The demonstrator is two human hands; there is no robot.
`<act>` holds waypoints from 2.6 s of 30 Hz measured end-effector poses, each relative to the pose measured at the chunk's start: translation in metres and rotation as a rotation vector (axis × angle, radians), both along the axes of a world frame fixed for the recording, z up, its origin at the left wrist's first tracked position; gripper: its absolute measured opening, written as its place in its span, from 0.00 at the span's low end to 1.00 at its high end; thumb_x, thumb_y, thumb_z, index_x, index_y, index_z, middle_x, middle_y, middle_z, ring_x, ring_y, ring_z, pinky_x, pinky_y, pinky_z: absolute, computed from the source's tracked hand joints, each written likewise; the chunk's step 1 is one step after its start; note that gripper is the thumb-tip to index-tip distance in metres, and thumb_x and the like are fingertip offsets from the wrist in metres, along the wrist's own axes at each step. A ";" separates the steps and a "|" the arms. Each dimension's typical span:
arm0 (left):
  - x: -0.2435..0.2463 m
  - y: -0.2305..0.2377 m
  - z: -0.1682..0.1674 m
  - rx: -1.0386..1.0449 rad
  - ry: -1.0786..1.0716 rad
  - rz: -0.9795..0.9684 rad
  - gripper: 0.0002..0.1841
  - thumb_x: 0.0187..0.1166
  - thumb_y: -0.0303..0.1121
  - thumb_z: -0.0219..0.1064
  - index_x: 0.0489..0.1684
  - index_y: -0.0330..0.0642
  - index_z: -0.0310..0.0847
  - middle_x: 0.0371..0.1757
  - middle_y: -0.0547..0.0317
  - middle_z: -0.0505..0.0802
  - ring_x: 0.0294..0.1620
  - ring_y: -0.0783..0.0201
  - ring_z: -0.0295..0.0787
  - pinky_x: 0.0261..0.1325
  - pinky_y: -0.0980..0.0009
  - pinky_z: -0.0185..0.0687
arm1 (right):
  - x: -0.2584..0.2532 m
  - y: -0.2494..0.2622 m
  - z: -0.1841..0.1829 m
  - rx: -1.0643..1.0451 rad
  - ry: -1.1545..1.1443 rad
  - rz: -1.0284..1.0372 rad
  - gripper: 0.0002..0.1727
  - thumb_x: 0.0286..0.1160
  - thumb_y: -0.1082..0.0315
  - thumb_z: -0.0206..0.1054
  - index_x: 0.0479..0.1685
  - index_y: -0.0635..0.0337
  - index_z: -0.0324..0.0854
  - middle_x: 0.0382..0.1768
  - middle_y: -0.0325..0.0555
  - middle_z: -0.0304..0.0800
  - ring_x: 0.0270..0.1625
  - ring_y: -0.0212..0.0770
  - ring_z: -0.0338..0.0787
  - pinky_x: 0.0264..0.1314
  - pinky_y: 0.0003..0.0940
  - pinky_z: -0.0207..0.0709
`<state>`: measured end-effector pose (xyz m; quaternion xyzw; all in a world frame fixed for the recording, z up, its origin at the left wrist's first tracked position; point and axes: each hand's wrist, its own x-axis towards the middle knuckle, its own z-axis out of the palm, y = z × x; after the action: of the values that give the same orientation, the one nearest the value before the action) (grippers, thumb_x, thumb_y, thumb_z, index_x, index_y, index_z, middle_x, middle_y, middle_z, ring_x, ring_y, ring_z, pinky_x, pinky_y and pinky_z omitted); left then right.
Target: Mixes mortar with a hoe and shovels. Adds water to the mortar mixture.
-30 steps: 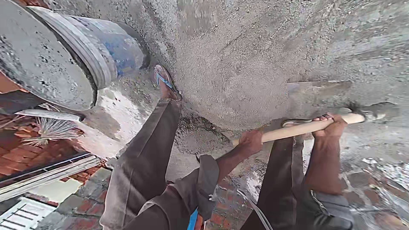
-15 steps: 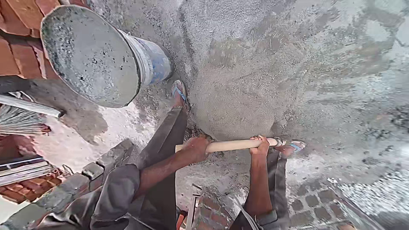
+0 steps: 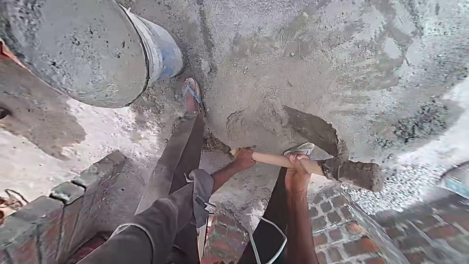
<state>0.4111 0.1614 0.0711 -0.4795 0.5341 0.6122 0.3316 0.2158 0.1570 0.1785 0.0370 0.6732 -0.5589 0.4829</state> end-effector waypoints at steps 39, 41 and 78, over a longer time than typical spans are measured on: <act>0.076 -0.091 0.042 -0.064 -0.006 0.649 0.41 0.79 0.38 0.67 0.94 0.41 0.52 0.75 0.40 0.84 0.74 0.46 0.83 0.76 0.48 0.77 | -0.021 -0.109 -0.025 -0.058 0.227 -0.022 0.05 0.71 0.80 0.56 0.34 0.60 0.71 0.21 0.43 0.81 0.26 0.41 0.87 0.39 0.40 0.88; 0.082 -0.093 0.048 -0.034 0.026 0.658 0.39 0.82 0.39 0.67 0.92 0.40 0.55 0.73 0.37 0.85 0.72 0.44 0.84 0.76 0.47 0.77 | -0.061 -0.110 0.029 -0.130 0.270 0.009 0.07 0.77 0.78 0.52 0.36 0.57 0.72 0.19 0.40 0.80 0.23 0.39 0.85 0.36 0.38 0.88; 0.149 -0.100 -0.016 -0.332 -0.061 0.639 0.23 0.80 0.37 0.65 0.73 0.39 0.78 0.56 0.46 0.94 0.55 0.52 0.93 0.61 0.47 0.85 | 0.015 0.016 -0.138 0.429 0.151 0.882 0.12 0.63 0.61 0.76 0.38 0.53 0.81 0.15 0.42 0.80 0.11 0.39 0.78 0.15 0.36 0.76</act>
<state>0.5596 0.0612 0.0554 -0.6876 0.4393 0.5753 0.0565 0.2304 0.1730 0.0405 -0.1934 0.7577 -0.1514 0.6046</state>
